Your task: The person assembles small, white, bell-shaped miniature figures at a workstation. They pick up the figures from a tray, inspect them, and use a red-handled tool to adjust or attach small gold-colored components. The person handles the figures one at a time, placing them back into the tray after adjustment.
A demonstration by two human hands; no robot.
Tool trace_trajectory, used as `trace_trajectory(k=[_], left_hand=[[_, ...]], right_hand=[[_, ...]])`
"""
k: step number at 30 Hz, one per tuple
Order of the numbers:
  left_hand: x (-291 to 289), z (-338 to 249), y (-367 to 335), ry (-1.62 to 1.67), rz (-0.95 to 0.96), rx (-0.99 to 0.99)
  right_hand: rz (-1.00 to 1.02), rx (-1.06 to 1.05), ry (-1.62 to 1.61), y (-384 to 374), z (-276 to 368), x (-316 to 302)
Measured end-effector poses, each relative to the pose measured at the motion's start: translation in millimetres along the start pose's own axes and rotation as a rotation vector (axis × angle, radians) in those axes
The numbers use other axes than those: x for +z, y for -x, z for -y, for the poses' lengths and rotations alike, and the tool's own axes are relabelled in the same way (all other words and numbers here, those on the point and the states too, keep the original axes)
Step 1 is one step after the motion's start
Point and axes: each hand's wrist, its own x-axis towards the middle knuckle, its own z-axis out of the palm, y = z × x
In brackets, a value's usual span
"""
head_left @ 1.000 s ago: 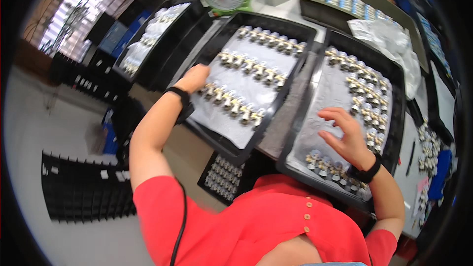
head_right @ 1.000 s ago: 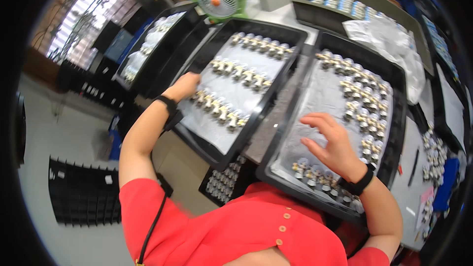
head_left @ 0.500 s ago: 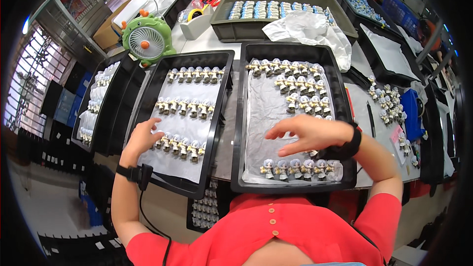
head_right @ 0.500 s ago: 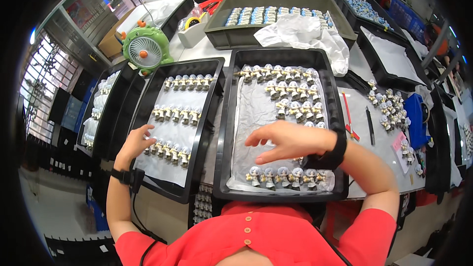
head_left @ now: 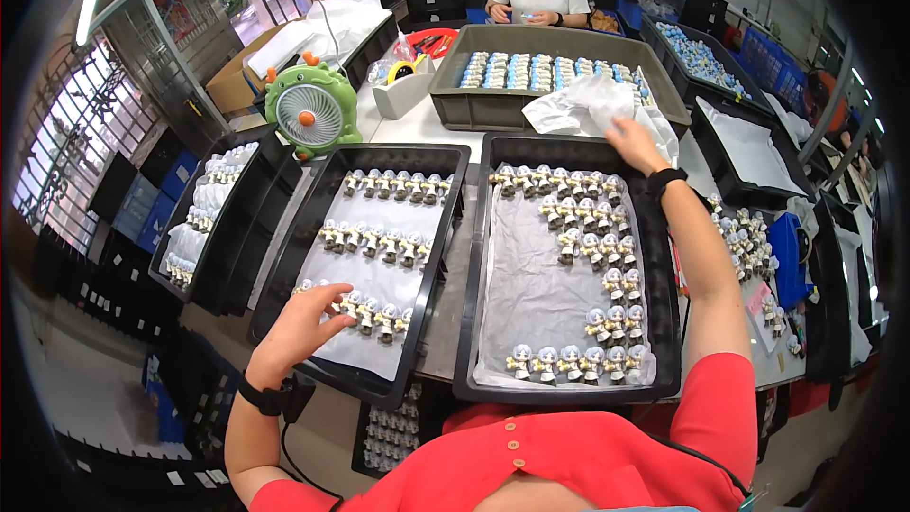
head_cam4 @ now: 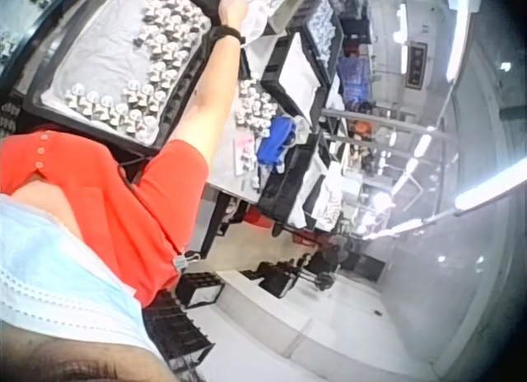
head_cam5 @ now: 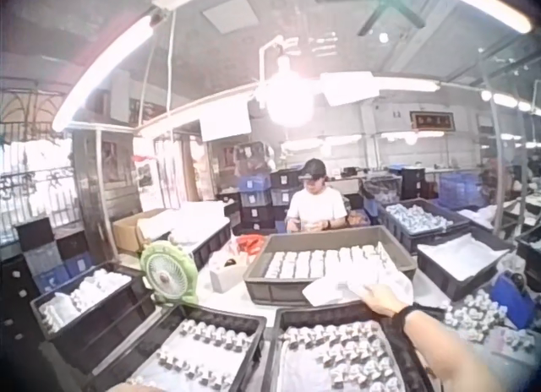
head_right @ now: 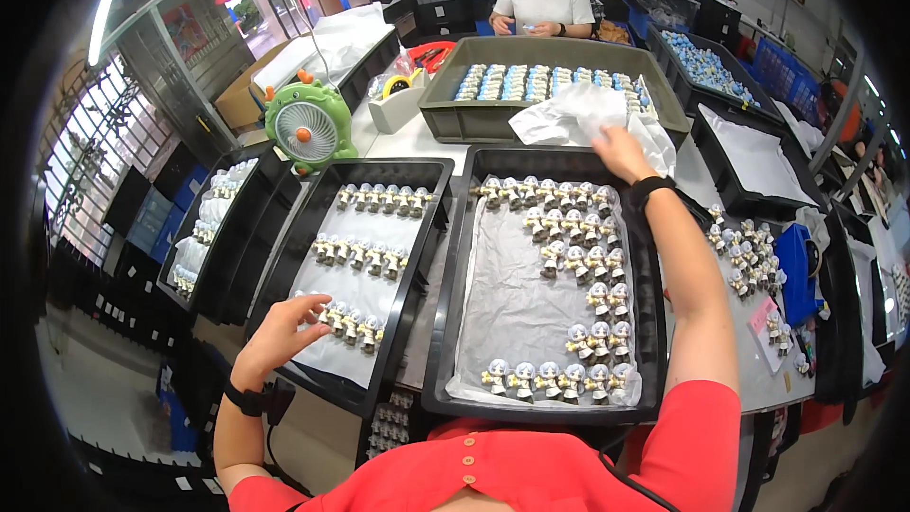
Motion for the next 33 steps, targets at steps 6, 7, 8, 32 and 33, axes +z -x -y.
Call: trace_trajectory(k=[6,7,8,32,33], left_hand=[[4.1,-6.9,-12.2,0.098,-0.015,0.038],[6.0,-9.8,-16.4,0.118,-0.016,0.048],[8.8,-10.1,-20.8,0.138,-0.01,0.091],[81.2,-79.3,-183.9,1.299,0.075,-0.074],[82.9,-82.0,-184.2,1.323,0.136,-0.088]], right_hand=[[-0.469,-0.058,-0.519,-6.9,11.1,-79.9],[-0.484,-0.074,-0.667,-0.7,32.4,-94.5],[-0.44,-0.059,-0.626,10.3,55.9,-111.4],[0.836,-0.524,-0.496,217.2,164.0,-141.4],[0.941,-0.542,-0.512,219.6,165.1,-134.6]])
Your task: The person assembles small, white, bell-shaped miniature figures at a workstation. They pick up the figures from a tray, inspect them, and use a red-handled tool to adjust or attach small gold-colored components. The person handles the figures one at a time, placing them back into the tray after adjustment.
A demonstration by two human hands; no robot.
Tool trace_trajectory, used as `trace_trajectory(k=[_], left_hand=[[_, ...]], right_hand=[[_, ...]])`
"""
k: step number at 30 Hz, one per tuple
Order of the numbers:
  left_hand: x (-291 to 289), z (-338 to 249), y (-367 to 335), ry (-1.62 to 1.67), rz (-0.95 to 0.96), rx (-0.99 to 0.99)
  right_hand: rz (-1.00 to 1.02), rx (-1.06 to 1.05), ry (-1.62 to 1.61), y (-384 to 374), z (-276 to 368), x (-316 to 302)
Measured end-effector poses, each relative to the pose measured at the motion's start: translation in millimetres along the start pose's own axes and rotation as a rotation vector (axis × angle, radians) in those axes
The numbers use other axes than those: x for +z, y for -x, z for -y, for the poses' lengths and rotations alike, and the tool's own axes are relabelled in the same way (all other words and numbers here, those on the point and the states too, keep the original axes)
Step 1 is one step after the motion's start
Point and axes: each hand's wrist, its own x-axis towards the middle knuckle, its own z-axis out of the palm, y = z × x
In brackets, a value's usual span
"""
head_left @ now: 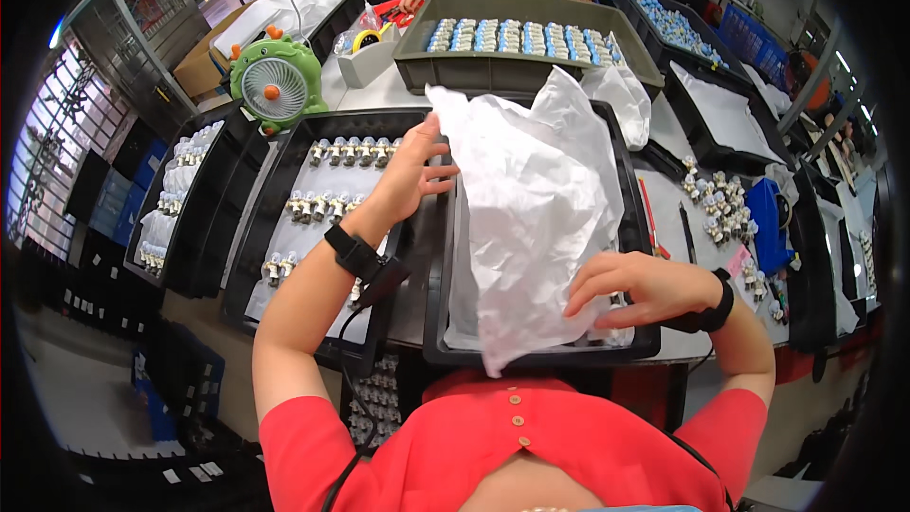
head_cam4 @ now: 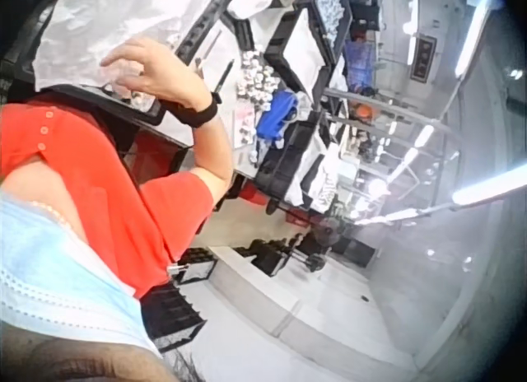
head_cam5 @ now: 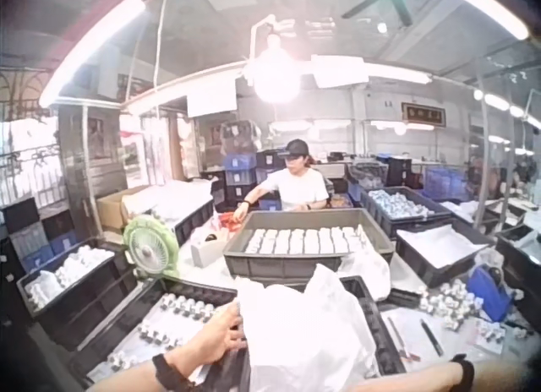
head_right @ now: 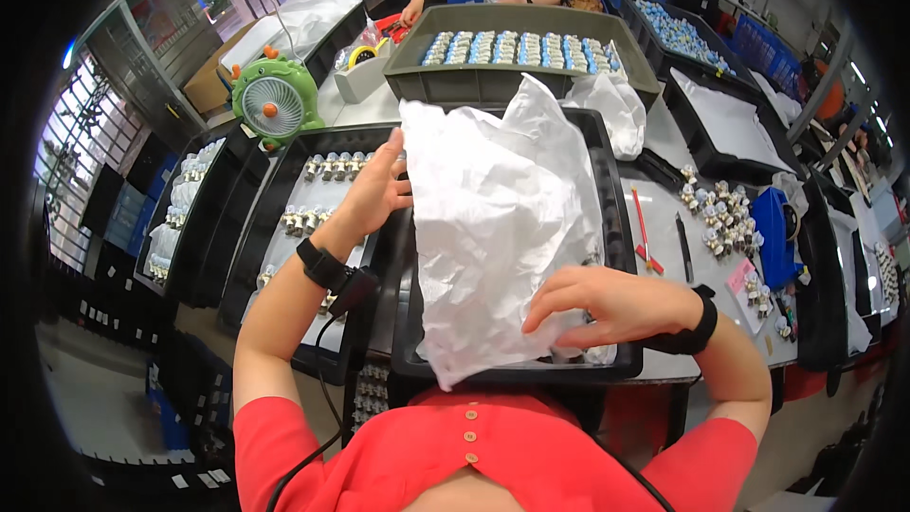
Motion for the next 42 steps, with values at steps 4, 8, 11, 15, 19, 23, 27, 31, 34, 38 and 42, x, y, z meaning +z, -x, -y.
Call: trace_trajectory(k=[4,8,11,15,19,23,27,31,34,38,42], left_hand=[[23.1,13.8,13.2,-0.153,-0.005,-0.059],[24.5,18.2,16.5,-0.138,-0.027,-0.128],[42.3,24.0,20.7,-0.205,-0.023,-0.222],[48.7,37.2,30.9,-0.373,0.161,-0.165],[36.6,32.6,33.1,-0.663,0.044,0.097],[25.2,15.7,37.7,-0.894,-0.028,0.157],[21.1,22.5,34.6,-0.933,-0.042,0.217],[26.8,21.0,35.2,-0.992,-0.009,0.218],[31.8,27.3,35.7,-1.24,-0.006,0.4],[38.9,25.1,39.3,-1.09,0.042,0.228],[32.3,35.0,32.4,-0.842,0.116,0.03]], right_hand=[[-0.005,0.063,-0.101,-10.5,-3.2,-16.0],[-0.664,0.157,0.342,-27.3,-54.3,-57.5],[-0.82,0.39,0.474,-27.4,-137.5,-72.6],[-0.657,0.693,0.419,-32.2,-169.2,-77.5],[-0.884,0.607,0.489,-24.9,-184.2,-94.6],[-1.071,0.567,0.323,4.4,-199.1,-111.3],[-1.096,0.518,-0.057,3.1,-195.0,-110.5],[-0.984,0.507,0.189,-2.3,-190.5,-103.4],[-0.902,0.572,0.231,-6.1,-175.4,-100.4],[-0.953,0.635,-0.189,-15.0,-140.7,-85.3],[-0.645,0.471,0.009,-3.0,-144.4,-61.6]])
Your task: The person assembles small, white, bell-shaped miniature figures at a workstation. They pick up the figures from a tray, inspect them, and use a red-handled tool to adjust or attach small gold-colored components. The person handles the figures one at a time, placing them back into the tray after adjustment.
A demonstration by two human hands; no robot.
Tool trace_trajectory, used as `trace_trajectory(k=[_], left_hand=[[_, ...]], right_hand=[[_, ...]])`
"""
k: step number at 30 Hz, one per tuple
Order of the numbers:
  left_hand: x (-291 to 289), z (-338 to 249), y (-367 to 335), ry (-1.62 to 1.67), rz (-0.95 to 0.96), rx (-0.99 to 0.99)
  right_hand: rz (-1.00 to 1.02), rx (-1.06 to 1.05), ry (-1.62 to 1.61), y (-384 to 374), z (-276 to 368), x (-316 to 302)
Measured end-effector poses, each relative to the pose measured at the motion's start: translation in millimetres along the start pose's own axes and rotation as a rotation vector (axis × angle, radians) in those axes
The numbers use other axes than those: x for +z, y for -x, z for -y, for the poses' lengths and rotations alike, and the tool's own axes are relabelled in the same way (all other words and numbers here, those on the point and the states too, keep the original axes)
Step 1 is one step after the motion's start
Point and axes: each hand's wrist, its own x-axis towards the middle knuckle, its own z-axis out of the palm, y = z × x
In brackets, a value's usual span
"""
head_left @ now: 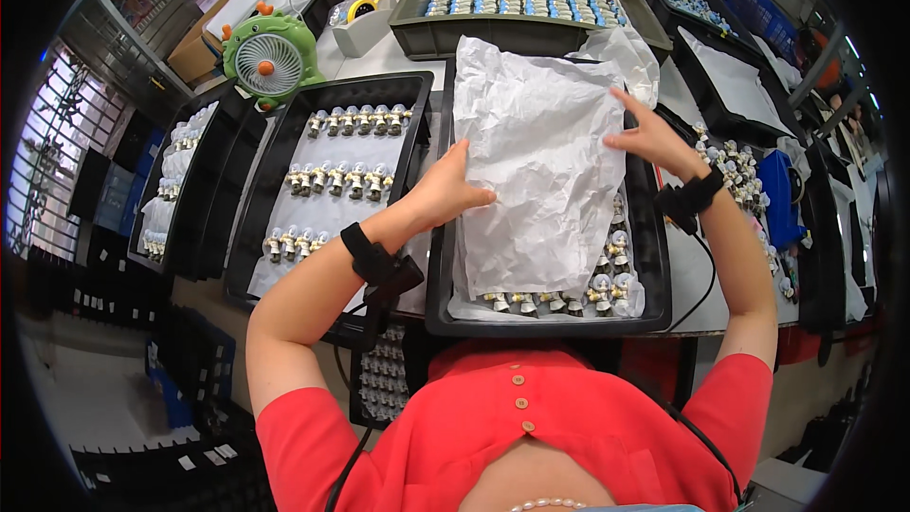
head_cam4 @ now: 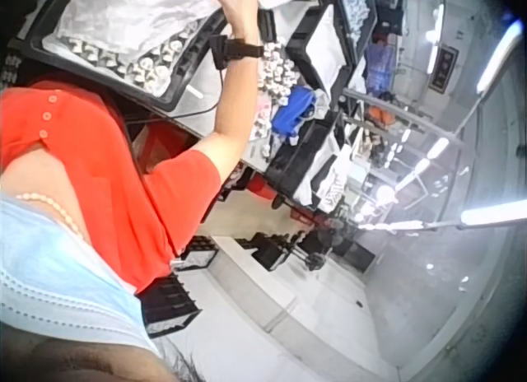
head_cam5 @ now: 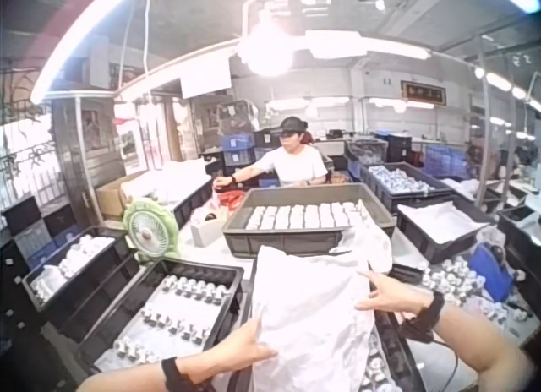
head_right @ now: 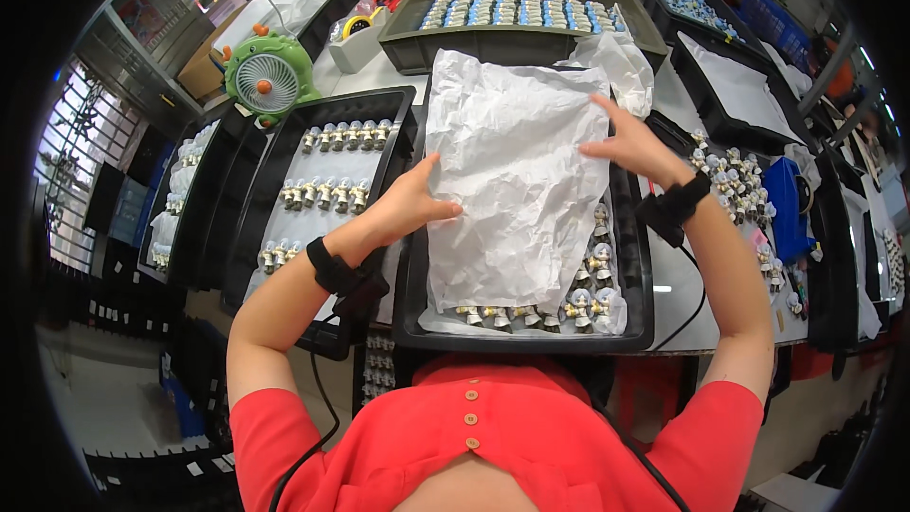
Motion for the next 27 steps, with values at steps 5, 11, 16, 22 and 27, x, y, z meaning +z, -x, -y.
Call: trace_trajectory(k=[5,11,16,22,27], left_hand=[[4.4,-4.7,13.0,-0.21,-0.01,0.096],[1.0,-4.7,9.1,-0.393,-0.161,0.283],[-1.5,-3.4,14.4,-0.408,-0.141,0.298],[-0.9,-7.1,30.0,-0.234,-0.037,0.189],[0.1,-3.8,31.5,-0.289,-0.061,0.242]], right_hand=[[0.408,-0.262,0.365,39.8,29.6,20.0],[0.526,0.055,0.239,17.3,44.5,-19.1],[-0.07,0.047,0.728,-45.8,-51.7,-75.2],[0.051,0.15,0.842,-64.5,-99.5,-45.2],[-0.406,-0.088,0.476,-75.0,-110.0,-81.0]])
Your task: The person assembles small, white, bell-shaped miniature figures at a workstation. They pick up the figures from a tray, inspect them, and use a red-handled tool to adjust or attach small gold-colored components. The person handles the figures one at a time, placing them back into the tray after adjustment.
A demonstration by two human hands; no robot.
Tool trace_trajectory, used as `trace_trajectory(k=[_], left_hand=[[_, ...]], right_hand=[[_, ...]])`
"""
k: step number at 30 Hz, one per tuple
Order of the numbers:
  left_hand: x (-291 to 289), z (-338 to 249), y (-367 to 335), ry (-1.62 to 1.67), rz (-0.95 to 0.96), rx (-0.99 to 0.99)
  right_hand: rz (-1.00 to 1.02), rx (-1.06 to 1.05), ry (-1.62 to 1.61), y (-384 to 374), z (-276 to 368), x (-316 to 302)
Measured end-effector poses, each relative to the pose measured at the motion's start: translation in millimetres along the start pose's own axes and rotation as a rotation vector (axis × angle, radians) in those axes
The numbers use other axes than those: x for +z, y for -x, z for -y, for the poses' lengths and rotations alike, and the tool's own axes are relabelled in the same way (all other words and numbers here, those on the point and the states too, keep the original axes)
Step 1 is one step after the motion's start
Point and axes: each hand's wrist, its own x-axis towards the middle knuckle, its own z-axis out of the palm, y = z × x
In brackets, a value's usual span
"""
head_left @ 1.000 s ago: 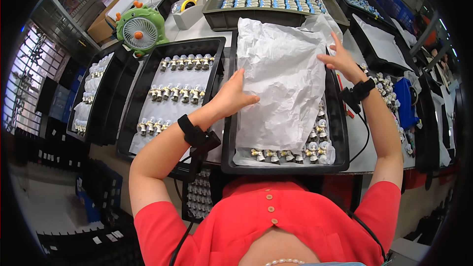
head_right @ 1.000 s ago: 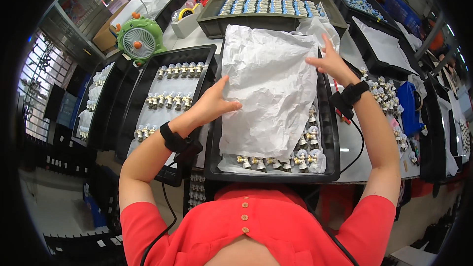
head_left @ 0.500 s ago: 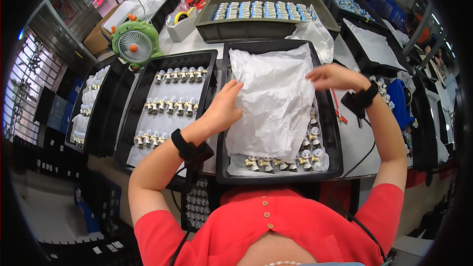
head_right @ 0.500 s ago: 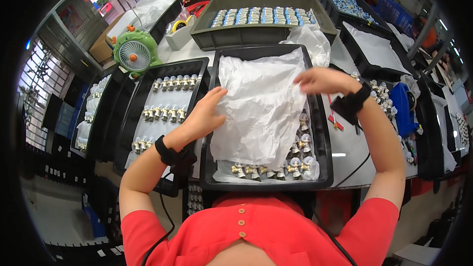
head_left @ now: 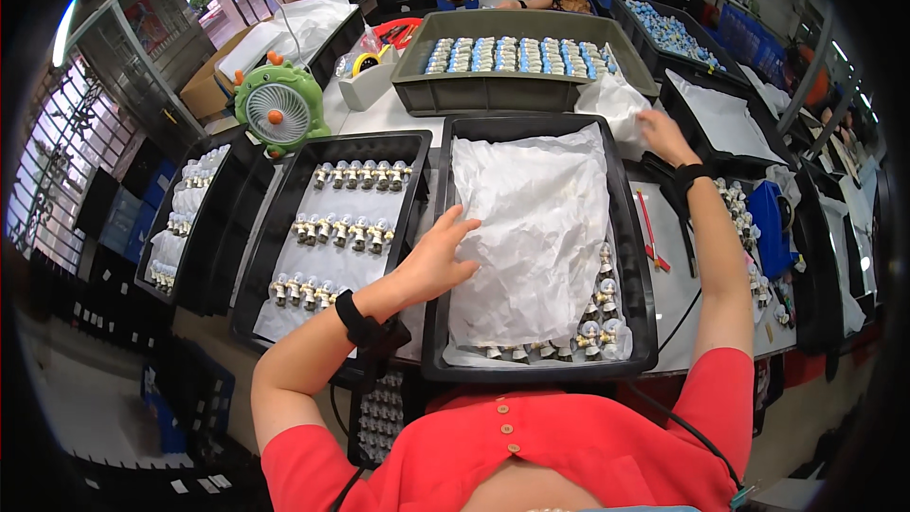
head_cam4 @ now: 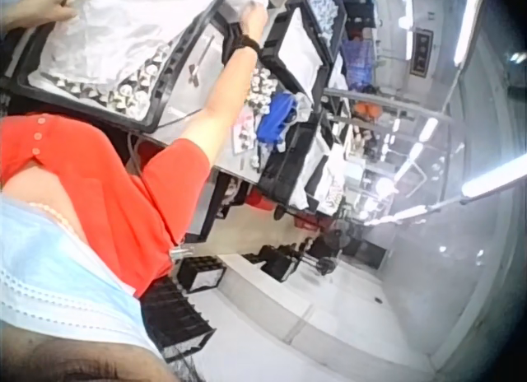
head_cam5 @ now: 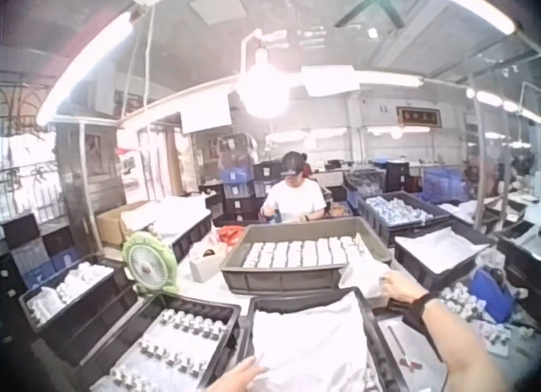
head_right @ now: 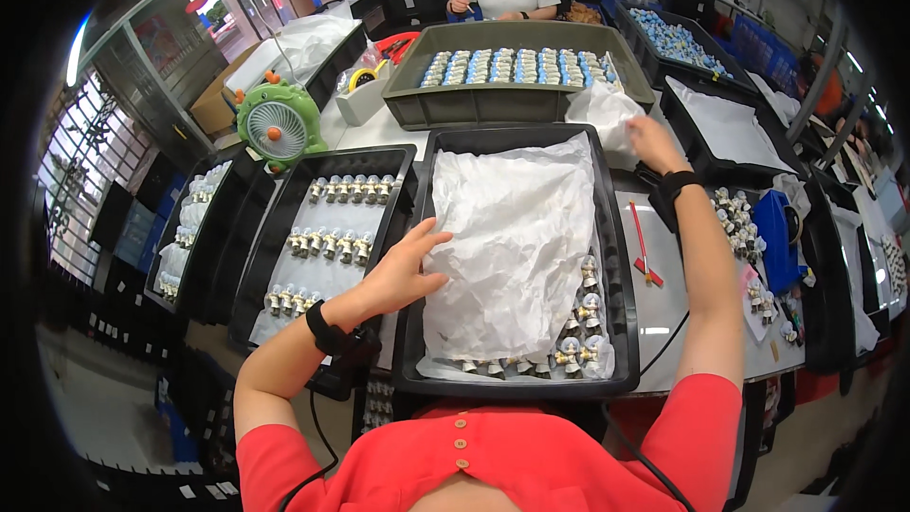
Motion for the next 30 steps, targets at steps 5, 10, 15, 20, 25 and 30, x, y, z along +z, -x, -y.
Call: trace_trajectory(k=[5,10,15,20,25,30], left_hand=[[-4.3,-14.6,-1.8,0.039,0.092,-0.043],[-5.4,-18.7,-6.1,0.005,-0.051,0.064],[-18.5,-25.8,-26.9,0.695,-0.089,-0.084],[-36.5,-36.6,-38.1,1.466,-0.109,-0.028],[-32.0,-33.1,-33.4,1.31,-0.447,0.023],[-54.0,-21.4,-11.8,1.148,-0.619,0.002]], right_hand=[[-0.417,0.059,-0.18,-3.9,14.7,-67.8],[-0.495,0.018,-0.606,22.8,100.0,-112.1],[-0.242,-0.17,-0.755,68.5,184.3,-107.4],[0.066,-0.388,-0.863,103.5,238.4,-88.8],[0.05,-0.013,-1.117,99.8,228.6,-72.3],[-0.05,0.081,-1.249,95.5,224.5,-69.4]])
